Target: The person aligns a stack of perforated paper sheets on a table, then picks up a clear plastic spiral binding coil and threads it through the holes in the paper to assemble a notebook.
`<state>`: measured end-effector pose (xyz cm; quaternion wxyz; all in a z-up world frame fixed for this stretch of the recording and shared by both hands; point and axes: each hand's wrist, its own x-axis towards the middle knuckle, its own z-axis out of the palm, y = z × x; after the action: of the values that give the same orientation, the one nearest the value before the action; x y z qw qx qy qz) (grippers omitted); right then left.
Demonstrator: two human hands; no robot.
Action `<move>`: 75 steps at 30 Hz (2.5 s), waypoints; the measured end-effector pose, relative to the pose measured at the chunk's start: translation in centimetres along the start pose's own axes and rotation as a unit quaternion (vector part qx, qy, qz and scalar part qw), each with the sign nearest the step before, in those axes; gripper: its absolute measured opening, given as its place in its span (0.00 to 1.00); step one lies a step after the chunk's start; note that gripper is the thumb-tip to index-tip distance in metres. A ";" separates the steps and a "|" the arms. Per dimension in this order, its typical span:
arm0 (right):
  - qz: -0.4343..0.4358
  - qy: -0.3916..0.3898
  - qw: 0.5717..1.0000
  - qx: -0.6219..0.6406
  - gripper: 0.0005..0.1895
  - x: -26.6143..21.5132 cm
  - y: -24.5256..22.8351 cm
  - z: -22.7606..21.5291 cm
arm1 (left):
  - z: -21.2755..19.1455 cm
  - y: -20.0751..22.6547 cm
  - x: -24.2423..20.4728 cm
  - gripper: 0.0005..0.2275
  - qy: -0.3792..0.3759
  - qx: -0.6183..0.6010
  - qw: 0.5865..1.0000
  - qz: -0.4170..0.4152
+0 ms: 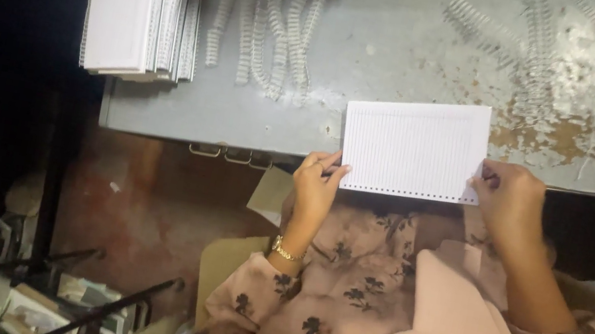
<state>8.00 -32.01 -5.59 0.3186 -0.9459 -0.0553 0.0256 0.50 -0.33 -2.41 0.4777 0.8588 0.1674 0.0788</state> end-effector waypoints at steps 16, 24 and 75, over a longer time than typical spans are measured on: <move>-0.018 0.267 0.958 -0.103 0.12 3.1 9.5 -4.4 | -0.9 -2.9 0.2 0.23 -0.068 -0.178 0.958 -0.213; 0.028 0.189 0.949 -0.252 0.04 5.9 12.0 -1.9 | -2.4 -3.4 -0.6 0.30 -0.159 -0.192 0.930 -0.272; -0.241 0.061 0.929 0.273 0.04 -0.9 -23.5 -12.8 | -3.5 18.5 4.0 0.10 -0.180 -0.513 0.837 0.059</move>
<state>6.08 -21.24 18.86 0.5638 -0.7803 -0.2532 -0.0959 7.16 -5.11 15.05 0.8659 0.4982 -0.0375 0.0252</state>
